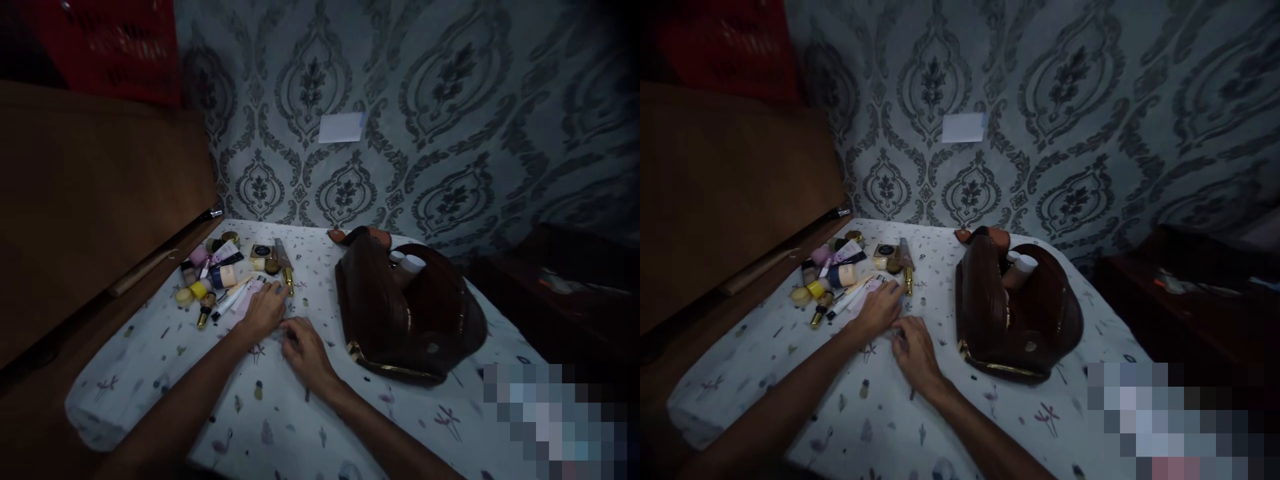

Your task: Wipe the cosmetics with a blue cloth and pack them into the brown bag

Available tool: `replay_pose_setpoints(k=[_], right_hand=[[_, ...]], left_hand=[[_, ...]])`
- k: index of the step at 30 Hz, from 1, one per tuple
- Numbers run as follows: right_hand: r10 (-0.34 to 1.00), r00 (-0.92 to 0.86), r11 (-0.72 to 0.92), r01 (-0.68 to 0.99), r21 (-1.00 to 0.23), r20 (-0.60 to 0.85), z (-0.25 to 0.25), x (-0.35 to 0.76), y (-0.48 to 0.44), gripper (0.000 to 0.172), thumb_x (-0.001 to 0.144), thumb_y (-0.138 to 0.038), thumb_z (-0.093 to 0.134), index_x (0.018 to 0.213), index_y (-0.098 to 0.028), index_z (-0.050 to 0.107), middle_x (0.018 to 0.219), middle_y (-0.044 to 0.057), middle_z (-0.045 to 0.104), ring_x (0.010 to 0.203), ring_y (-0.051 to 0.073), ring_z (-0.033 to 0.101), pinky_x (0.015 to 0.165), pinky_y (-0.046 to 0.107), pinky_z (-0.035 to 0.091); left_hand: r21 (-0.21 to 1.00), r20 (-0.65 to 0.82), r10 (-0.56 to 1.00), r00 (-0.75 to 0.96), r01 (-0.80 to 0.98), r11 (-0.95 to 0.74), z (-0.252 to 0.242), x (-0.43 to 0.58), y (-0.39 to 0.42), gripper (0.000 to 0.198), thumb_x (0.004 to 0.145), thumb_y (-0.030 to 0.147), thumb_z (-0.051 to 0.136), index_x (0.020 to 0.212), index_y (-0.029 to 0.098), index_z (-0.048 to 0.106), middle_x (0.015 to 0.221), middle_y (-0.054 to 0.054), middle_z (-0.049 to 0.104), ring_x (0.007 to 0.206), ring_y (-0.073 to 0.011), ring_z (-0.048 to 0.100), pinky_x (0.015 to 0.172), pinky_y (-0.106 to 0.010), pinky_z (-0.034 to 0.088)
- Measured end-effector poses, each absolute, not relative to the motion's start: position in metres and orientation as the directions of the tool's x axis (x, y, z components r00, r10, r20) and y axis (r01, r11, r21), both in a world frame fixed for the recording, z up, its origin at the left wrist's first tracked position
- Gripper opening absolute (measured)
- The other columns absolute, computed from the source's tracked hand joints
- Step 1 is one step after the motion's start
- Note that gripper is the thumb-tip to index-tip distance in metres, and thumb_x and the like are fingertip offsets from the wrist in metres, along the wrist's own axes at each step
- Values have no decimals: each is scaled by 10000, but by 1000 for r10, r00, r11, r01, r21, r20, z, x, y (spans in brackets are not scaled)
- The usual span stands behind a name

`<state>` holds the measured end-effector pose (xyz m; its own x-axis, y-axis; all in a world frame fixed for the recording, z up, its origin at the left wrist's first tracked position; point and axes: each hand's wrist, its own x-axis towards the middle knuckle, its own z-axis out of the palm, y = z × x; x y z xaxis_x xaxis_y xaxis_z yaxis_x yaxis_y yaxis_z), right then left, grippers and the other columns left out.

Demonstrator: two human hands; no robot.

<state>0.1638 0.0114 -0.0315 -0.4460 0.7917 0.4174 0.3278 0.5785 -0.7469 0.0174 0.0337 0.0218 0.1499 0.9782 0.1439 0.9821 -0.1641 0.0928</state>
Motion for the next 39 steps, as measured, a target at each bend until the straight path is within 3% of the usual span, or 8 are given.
replay_pose_setpoints(k=[6, 11, 16, 21, 25, 31, 39], right_hand=[[750, -513, 617, 316, -721, 417, -26, 167, 5, 187, 828, -97, 525, 943, -186, 643, 920, 75, 672, 919, 237, 595, 824, 381, 500], [738, -521, 631, 308, -712, 429, -24, 167, 6, 184, 843, -93, 522, 940, -196, 639, 945, 75, 680, 942, 242, 604, 839, 397, 509], [732, -537, 635, 314, -706, 419, -23, 167, 5, 169, 857, -96, 517, 927, -194, 634, 930, 75, 678, 930, 244, 600, 821, 397, 511], [728, -547, 636, 311, -706, 414, -21, 167, 4, 161, 869, -96, 517, 924, -194, 632, 937, 74, 675, 937, 240, 590, 826, 389, 498], [726, -543, 638, 303, -708, 422, -22, 167, 5, 162, 862, -89, 520, 911, -196, 632, 942, 74, 679, 942, 241, 591, 836, 393, 498], [732, -547, 630, 314, -710, 407, -23, 167, 5, 168, 860, -85, 522, 917, -190, 640, 945, 79, 677, 949, 245, 584, 846, 405, 497], [732, -534, 634, 308, -710, 422, -24, 167, 5, 177, 851, -79, 530, 904, -198, 651, 940, 77, 685, 951, 246, 597, 853, 410, 504]], left_hand=[[150, 196, 972, 127, 976, -158, 20, 11, 36, 345, 933, 160, 467, 1264, 228, 538, 1217, -92, 586, 1111, -239, 572, 870, -361, 542], [138, 399, 914, 77, 980, -143, 21, -8, 43, 368, 936, 169, 482, 1294, 226, 543, 1217, -103, 598, 1154, -266, 552, 927, -398, 511], [95, 475, 876, -87, 994, 47, 30, -39, 47, 381, 955, 156, 417, 1308, 174, 558, 1223, -164, 606, 1154, -328, 556, 988, -502, 439], [327, 481, 799, -359, 920, 217, 32, -73, 50, 362, 939, 159, 419, 1260, 156, 585, 1221, -198, 601, 1175, -370, 551, 975, -534, 433], [427, 481, 797, -366, 891, 152, 27, -86, 52, 354, 947, 190, 413, 1264, 155, 569, 1225, -186, 596, 1165, -338, 563, 977, -485, 450], [597, 499, 820, -279, 797, -92, 22, -90, 61, 317, 928, 213, 423, 1206, 171, 570, 1237, -102, 638, 1175, -221, 572, 1037, -354, 443], [740, 469, 813, -344, 655, -149, 32, -96, 63, 444, 927, 393, 339, 1262, 155, 508, 1064, -88, 664, 853, -203, 656, 712, -292, 534]])
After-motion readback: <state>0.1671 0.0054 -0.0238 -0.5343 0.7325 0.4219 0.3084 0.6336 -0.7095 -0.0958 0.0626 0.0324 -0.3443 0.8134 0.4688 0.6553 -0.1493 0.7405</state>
